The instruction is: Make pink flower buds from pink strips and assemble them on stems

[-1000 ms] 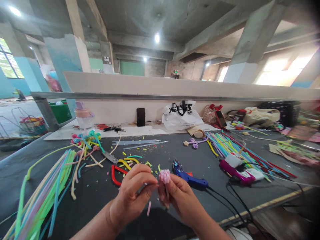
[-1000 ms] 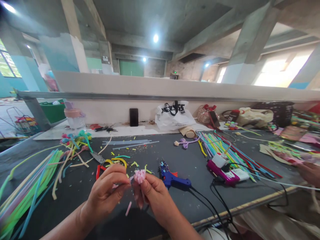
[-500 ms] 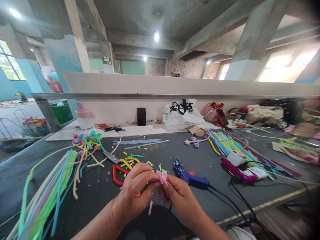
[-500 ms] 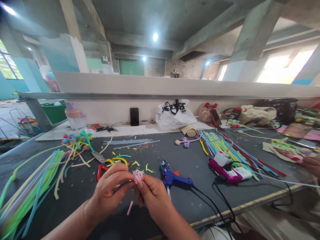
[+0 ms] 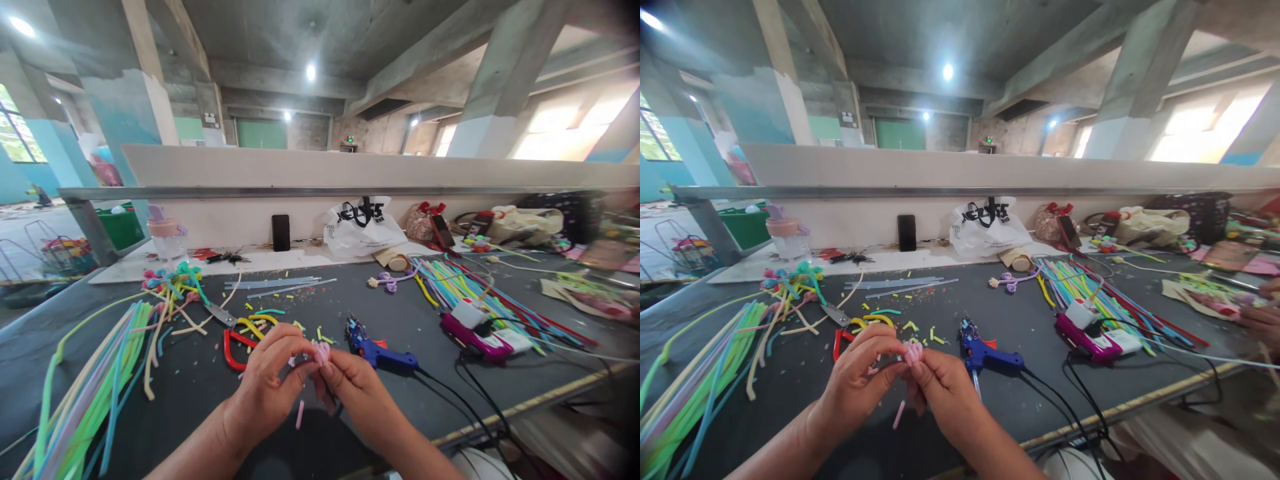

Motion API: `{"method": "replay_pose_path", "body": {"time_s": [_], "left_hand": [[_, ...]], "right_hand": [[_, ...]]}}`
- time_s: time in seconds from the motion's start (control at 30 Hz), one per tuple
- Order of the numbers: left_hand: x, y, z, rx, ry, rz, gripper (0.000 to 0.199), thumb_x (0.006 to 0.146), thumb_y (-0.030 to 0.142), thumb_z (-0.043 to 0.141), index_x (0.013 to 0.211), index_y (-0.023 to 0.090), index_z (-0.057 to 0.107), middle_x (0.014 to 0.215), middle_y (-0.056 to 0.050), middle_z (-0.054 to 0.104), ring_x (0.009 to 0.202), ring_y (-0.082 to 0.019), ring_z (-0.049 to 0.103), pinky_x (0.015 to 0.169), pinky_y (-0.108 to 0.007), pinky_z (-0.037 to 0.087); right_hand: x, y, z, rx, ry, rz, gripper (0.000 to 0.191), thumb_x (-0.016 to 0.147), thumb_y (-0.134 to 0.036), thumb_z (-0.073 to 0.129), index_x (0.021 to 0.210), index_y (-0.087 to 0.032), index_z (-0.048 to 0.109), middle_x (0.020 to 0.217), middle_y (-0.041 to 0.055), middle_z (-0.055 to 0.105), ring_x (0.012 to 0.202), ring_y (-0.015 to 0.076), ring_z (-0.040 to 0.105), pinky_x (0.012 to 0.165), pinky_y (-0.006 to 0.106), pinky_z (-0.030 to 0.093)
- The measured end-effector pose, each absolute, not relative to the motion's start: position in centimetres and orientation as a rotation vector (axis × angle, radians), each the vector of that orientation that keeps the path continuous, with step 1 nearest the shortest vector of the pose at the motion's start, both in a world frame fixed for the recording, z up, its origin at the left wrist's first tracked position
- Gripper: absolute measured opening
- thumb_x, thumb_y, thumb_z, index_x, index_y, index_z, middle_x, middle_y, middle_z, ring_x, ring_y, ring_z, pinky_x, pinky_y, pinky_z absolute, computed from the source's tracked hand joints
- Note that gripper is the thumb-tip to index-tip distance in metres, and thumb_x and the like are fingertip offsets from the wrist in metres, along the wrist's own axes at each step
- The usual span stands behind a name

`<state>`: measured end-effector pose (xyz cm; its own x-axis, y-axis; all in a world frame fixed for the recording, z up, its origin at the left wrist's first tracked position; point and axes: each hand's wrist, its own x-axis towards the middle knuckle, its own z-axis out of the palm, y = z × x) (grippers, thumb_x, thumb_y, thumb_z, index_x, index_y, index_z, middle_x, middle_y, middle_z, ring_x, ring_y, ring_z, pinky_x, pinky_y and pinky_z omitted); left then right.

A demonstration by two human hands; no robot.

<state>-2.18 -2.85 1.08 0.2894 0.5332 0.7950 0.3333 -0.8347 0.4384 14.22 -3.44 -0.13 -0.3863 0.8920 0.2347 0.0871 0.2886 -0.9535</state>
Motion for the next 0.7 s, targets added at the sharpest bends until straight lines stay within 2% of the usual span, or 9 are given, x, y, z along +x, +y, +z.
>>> {"method": "replay_pose_path", "body": {"time_s": [0.2, 0.4, 0.7], "left_hand": [[-2.1, -2.7, 1.2, 2.292, 0.786, 1.556, 0.013, 0.078, 0.009, 0.061, 0.086, 0.018, 0.059, 0.081, -0.001, 0.057, 0.085, -0.014, 0.051, 0.077, -0.025, 0.043], [-2.3, -2.2, 1.3, 2.227, 0.793, 1.461, 0.009, 0.077, 0.013, 0.063, 0.073, 0.017, 0.056, 0.079, -0.001, 0.053, 0.081, -0.014, 0.051, 0.072, -0.024, 0.043], [-3.0, -2.5, 2.1, 2.443, 0.625, 1.404, 0.010, 0.078, 0.007, 0.059, 0.079, 0.016, 0.063, 0.079, -0.003, 0.050, 0.075, -0.012, 0.052, 0.066, -0.022, 0.044]], "right_hand": [[14.3, -3.4, -0.4, -0.881, -1.629, 1.305, 0.042, 0.086, -0.052, 0.044, 0.065, -0.016, 0.051, 0.055, -0.0025, 0.046, 0.047, 0.0086, 0.045, 0.046, 0.021, 0.035], [14.5, -3.4, -0.2, -0.919, -1.664, 1.248, 0.042, 0.087, -0.049, 0.043, 0.063, -0.016, 0.051, 0.055, -0.0021, 0.047, 0.048, 0.0091, 0.046, 0.047, 0.021, 0.036], [15.5, -3.1, -0.3, -0.901, -1.840, 1.100, 0.042, 0.090, -0.045, 0.041, 0.061, -0.016, 0.052, 0.052, -0.0021, 0.048, 0.051, 0.0096, 0.046, 0.051, 0.022, 0.034]]}}
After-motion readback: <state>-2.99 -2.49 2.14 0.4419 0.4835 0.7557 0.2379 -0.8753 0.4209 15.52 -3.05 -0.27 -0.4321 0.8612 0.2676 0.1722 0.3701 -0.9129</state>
